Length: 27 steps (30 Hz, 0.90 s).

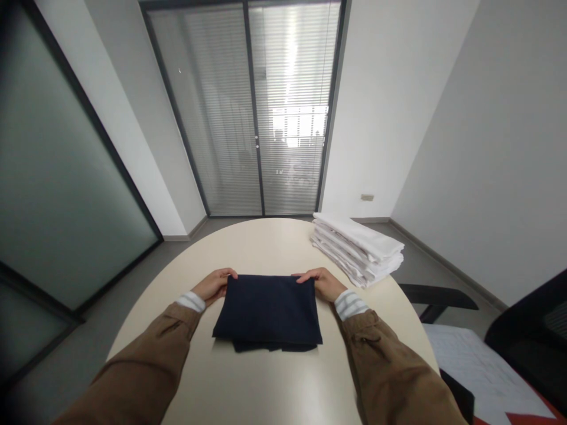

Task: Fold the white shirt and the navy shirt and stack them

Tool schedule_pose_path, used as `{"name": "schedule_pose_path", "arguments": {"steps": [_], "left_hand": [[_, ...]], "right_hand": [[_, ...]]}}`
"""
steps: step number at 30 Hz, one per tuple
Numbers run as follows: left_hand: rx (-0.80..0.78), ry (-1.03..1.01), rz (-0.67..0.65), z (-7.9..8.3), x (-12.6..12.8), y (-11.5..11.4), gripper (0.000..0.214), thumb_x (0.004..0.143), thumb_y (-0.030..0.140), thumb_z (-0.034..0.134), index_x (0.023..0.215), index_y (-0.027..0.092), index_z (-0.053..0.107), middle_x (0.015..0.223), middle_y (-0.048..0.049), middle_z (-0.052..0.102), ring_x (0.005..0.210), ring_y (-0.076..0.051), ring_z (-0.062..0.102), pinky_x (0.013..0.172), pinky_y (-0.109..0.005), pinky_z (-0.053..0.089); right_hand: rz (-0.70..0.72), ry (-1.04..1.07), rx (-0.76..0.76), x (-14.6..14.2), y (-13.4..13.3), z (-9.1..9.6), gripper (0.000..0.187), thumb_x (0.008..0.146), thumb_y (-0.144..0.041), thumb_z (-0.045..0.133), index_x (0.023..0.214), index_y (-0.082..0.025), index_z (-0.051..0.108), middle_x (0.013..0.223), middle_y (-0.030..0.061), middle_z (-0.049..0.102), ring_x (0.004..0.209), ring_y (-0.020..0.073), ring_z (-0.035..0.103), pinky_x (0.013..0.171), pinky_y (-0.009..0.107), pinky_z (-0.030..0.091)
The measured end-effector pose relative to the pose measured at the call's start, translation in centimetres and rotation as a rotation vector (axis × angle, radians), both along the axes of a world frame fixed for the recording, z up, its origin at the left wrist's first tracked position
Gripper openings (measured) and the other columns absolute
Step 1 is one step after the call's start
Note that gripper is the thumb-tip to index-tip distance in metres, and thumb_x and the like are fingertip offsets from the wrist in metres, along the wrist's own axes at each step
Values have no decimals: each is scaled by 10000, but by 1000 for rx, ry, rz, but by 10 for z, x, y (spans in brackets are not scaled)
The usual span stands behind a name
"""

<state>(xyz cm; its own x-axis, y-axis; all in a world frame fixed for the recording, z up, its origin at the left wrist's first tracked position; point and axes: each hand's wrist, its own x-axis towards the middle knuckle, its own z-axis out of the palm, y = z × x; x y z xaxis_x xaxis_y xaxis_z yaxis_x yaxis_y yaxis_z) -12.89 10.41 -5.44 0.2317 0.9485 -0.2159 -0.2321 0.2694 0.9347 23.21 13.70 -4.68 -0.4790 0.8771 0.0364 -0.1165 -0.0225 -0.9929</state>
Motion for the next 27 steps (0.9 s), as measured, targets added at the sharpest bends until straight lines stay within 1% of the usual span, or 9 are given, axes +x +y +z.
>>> {"name": "schedule_pose_path", "arguments": {"steps": [3,6,10,12,14,16,18,21,27], "left_hand": [[25,-20,0,1,2,0,191,569,89,691,627,186,537,736,-24,735,628,-162,678,570,-236,502],[113,13,74,8,6,1,202,608,143,659,579,193,466,961,-91,770,891,-244,711,756,-332,543],[450,198,231,34,17,-8,76,767,255,644,753,186,615,1164,-129,727,1172,-292,627,1045,-438,435],[642,357,115,49,27,-22,198,860,306,616,998,176,674,1262,-135,681,1240,-280,587,1104,-441,390],[795,594,-108,60,39,-40,364,902,338,601,1236,196,632,1374,-126,610,1291,-268,548,1134,-441,370],[922,858,-307,63,51,-57,546,873,369,650,1394,245,543,1505,-105,486,1396,-299,432,1183,-487,295],[983,1059,-437,60,60,-67,709,835,373,687,1492,298,431,1607,-84,320,1476,-350,278,1201,-561,217],[989,1201,-510,53,65,-73,794,834,371,680,1544,338,326,1656,-74,163,1505,-386,157,1189,-618,181],[1002,1255,-515,57,69,-78,782,830,395,695,1529,377,345,1662,-79,119,1499,-426,128,1165,-662,173]], "right_hand": [[70,-32,29,2,1,2,68,613,-154,746,593,-178,686,1037,115,769,1022,304,714,987,489,501],[108,-69,73,3,0,4,127,607,-104,694,537,-176,616,1099,115,755,1075,304,692,998,489,481],[131,-56,55,8,-2,8,104,626,-93,675,629,-183,623,1173,121,729,1115,302,673,992,484,476],[162,-48,19,14,-2,10,141,628,-118,674,752,-185,684,1219,127,709,1142,302,659,1013,483,462],[173,-61,-3,22,-1,11,241,636,-150,676,869,-187,724,1231,126,704,1158,297,648,1035,477,449],[160,-109,16,29,1,10,298,659,-176,689,953,-190,736,1197,116,718,1136,283,658,1030,466,455],[148,-184,68,33,2,7,341,671,-183,709,1011,-197,735,1141,98,738,1082,264,678,997,446,479],[136,-263,153,34,1,3,354,694,-205,712,1047,-205,739,1089,81,749,1018,246,690,955,423,501],[103,-331,210,34,-1,6,340,773,-326,682,1078,-182,724,1071,96,742,1000,261,687,946,449,504]]}}
